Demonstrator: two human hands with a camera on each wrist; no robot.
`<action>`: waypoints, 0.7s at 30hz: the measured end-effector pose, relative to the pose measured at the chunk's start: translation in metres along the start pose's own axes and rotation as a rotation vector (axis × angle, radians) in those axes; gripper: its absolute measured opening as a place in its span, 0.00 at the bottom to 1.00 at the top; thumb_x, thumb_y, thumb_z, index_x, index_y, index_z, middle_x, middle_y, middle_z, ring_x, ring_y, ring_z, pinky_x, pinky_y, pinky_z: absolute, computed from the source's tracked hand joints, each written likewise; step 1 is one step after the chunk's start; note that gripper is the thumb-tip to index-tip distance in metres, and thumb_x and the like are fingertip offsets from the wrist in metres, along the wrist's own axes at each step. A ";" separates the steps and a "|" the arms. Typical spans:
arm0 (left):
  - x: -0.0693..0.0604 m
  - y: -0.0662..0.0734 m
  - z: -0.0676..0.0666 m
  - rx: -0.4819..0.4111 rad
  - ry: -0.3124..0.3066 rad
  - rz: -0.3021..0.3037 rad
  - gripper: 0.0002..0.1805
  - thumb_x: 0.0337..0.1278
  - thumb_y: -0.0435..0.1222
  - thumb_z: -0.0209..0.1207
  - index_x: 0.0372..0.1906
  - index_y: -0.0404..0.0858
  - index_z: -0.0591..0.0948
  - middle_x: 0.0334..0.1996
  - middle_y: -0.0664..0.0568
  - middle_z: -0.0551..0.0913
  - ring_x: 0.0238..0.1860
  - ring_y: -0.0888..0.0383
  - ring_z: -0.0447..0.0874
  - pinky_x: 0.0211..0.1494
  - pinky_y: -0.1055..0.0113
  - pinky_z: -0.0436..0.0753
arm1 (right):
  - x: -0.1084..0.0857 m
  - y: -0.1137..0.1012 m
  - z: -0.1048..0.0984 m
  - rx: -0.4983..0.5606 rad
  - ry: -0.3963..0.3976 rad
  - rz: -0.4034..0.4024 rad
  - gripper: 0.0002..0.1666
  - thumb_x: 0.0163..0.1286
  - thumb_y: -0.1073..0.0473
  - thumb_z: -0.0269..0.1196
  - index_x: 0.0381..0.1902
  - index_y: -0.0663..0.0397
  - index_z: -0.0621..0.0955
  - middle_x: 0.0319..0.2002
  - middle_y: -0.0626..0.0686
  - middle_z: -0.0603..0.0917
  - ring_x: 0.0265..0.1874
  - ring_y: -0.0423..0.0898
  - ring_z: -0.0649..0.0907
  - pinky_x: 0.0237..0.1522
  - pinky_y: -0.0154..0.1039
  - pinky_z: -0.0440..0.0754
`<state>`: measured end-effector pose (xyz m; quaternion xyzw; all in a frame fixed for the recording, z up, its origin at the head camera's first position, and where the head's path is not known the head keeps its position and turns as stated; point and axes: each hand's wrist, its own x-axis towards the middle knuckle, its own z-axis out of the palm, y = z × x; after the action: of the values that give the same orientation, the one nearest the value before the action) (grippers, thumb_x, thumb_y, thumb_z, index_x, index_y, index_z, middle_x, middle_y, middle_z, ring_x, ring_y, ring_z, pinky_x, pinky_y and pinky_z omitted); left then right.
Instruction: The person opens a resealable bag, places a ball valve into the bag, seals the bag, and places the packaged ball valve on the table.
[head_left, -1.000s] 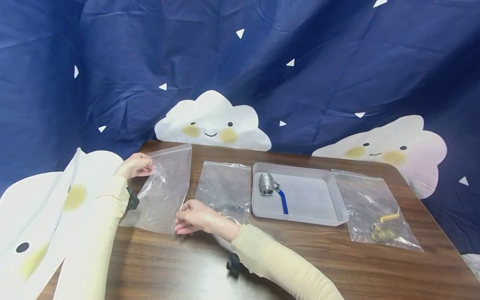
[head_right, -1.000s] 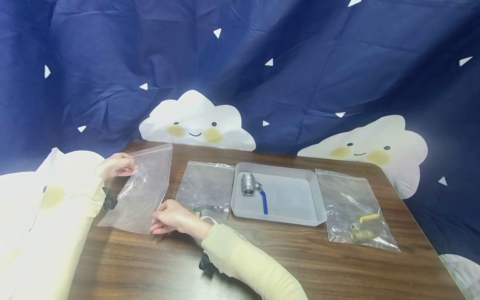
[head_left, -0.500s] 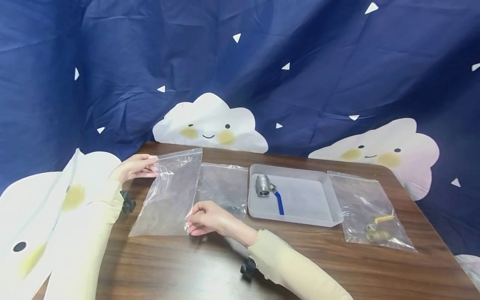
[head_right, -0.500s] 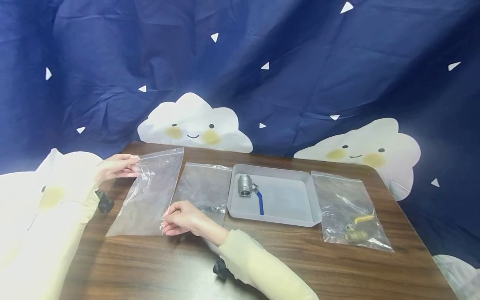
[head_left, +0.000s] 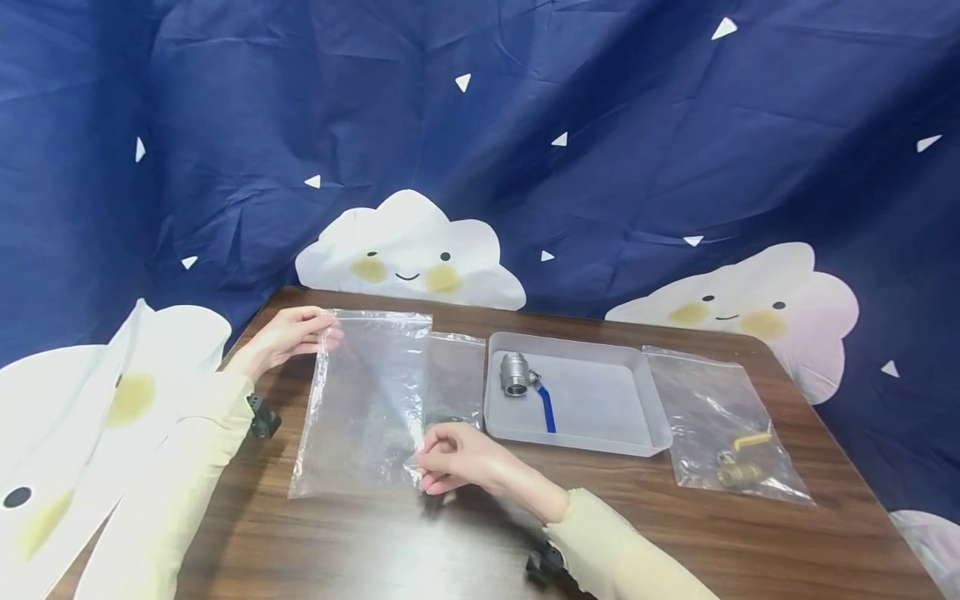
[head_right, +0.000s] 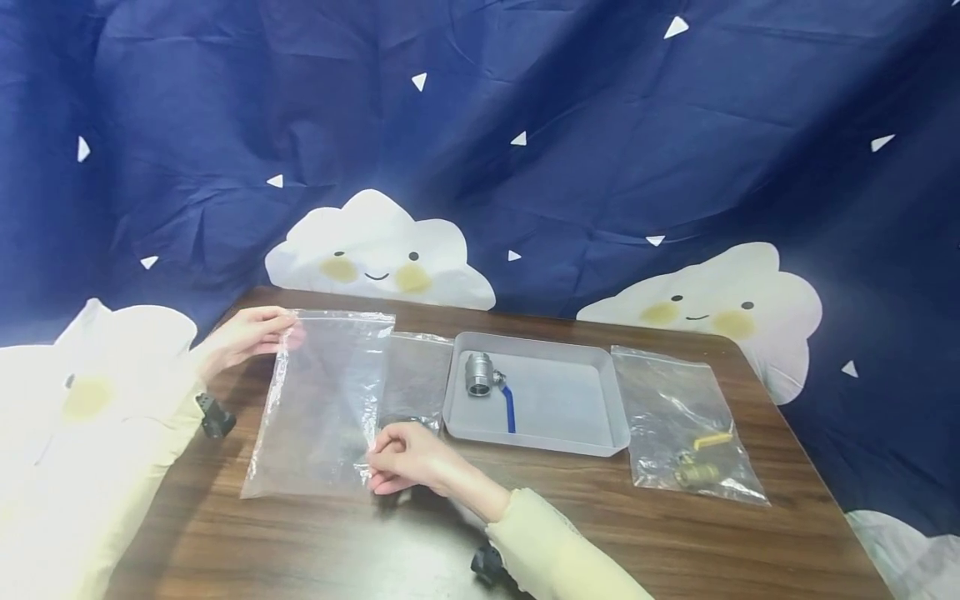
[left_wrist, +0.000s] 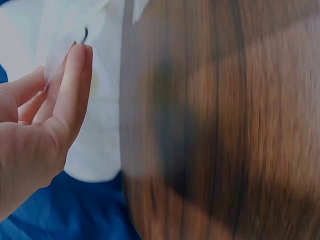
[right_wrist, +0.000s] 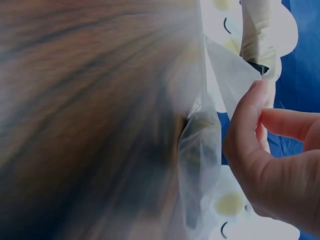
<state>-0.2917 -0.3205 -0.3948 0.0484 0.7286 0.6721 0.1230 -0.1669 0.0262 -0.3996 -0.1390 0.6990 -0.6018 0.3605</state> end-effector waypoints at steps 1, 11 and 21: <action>0.001 0.001 0.004 0.002 -0.006 0.007 0.06 0.75 0.35 0.50 0.45 0.39 0.78 0.33 0.62 0.89 0.37 0.66 0.90 0.44 0.72 0.88 | -0.004 0.002 -0.003 -0.002 0.003 0.001 0.08 0.69 0.68 0.60 0.42 0.69 0.76 0.29 0.51 0.83 0.26 0.39 0.85 0.35 0.33 0.89; 0.003 0.012 0.043 -0.107 -0.072 0.090 0.07 0.74 0.30 0.49 0.45 0.38 0.79 0.37 0.58 0.88 0.40 0.62 0.90 0.50 0.71 0.87 | -0.033 0.025 -0.026 -0.001 0.004 0.001 0.08 0.68 0.68 0.61 0.41 0.70 0.76 0.27 0.49 0.83 0.26 0.39 0.85 0.35 0.33 0.89; 0.000 0.014 0.075 -0.053 -0.096 0.180 0.08 0.74 0.32 0.49 0.48 0.42 0.79 0.43 0.60 0.83 0.43 0.67 0.85 0.53 0.73 0.86 | -0.060 0.042 -0.048 -0.028 0.054 -0.001 0.07 0.66 0.70 0.61 0.39 0.69 0.75 0.26 0.49 0.80 0.26 0.39 0.85 0.33 0.31 0.88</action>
<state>-0.2749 -0.2466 -0.3859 0.1425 0.6966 0.6963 0.0980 -0.1473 0.1093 -0.4187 -0.1277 0.7167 -0.5958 0.3393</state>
